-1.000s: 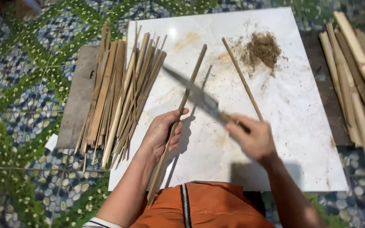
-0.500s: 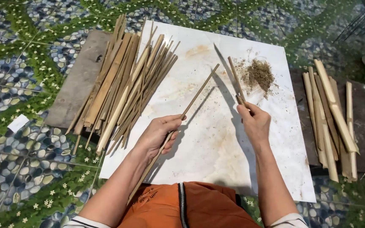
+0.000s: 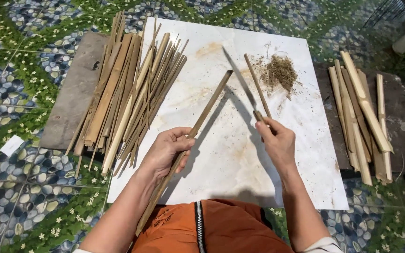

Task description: The person holds a bamboo strip in the left hand and uses a knife in the right hand to shave thin layers off the strip. The person repeatedly scrapes the knife along the length of the strip, creating wood shavings that fall onto the white work surface.

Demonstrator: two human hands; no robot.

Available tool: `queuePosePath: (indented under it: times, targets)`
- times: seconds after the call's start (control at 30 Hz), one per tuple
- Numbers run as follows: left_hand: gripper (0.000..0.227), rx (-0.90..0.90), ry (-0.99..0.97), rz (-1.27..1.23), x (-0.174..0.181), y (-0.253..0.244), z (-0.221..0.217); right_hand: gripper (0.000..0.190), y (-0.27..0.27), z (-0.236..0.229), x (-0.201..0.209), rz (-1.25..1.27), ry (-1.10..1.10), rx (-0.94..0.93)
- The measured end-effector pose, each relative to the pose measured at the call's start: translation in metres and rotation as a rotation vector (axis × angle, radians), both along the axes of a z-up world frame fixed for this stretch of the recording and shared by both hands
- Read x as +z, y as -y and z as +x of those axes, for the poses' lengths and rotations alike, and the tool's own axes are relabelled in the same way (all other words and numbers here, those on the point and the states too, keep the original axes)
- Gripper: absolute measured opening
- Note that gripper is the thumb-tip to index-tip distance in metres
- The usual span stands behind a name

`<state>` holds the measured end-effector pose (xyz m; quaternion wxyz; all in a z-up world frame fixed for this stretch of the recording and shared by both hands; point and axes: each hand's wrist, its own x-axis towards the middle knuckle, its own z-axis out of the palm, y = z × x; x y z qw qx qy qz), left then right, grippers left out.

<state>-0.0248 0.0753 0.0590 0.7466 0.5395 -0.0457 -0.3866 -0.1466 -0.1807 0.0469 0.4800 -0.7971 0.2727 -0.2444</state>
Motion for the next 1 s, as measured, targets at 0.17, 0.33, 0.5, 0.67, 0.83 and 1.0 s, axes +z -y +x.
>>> queuePosePath:
  times: [0.17, 0.33, 0.5, 0.67, 0.83, 1.0]
  targets:
    - [0.032, -0.013, 0.008, -0.005, -0.002, 0.004, 0.004, 0.021, -0.008, -0.009, -0.001, 0.037, -0.051, 0.069]
    - [0.027, -0.022, 0.004, 0.007, 0.001, 0.016, 0.012, 0.022, 0.015, 0.012, -0.012, 0.148, -0.051, -0.064]
    - [0.021, 0.165, -0.017, 0.012, 0.024, 0.048, 0.043, 0.022, -0.002, 0.024, -0.017, 0.611, 0.120, 0.025]
    - [0.014, 0.263, 0.042, -0.241, 0.052, 0.073, 0.087, 0.021, -0.007, 0.030, -0.013, 0.575, 0.171, 0.052]
    - [0.018, 0.313, 0.284, -0.423, 0.037, 0.082, 0.118, 0.021, 0.002, 0.024, -0.016, 0.560, 0.189, 0.009]
    - [0.022, 0.178, 0.191, -0.149, 0.008, 0.073, 0.099, 0.021, 0.005, 0.020, -0.025, 0.562, 0.080, -0.036]
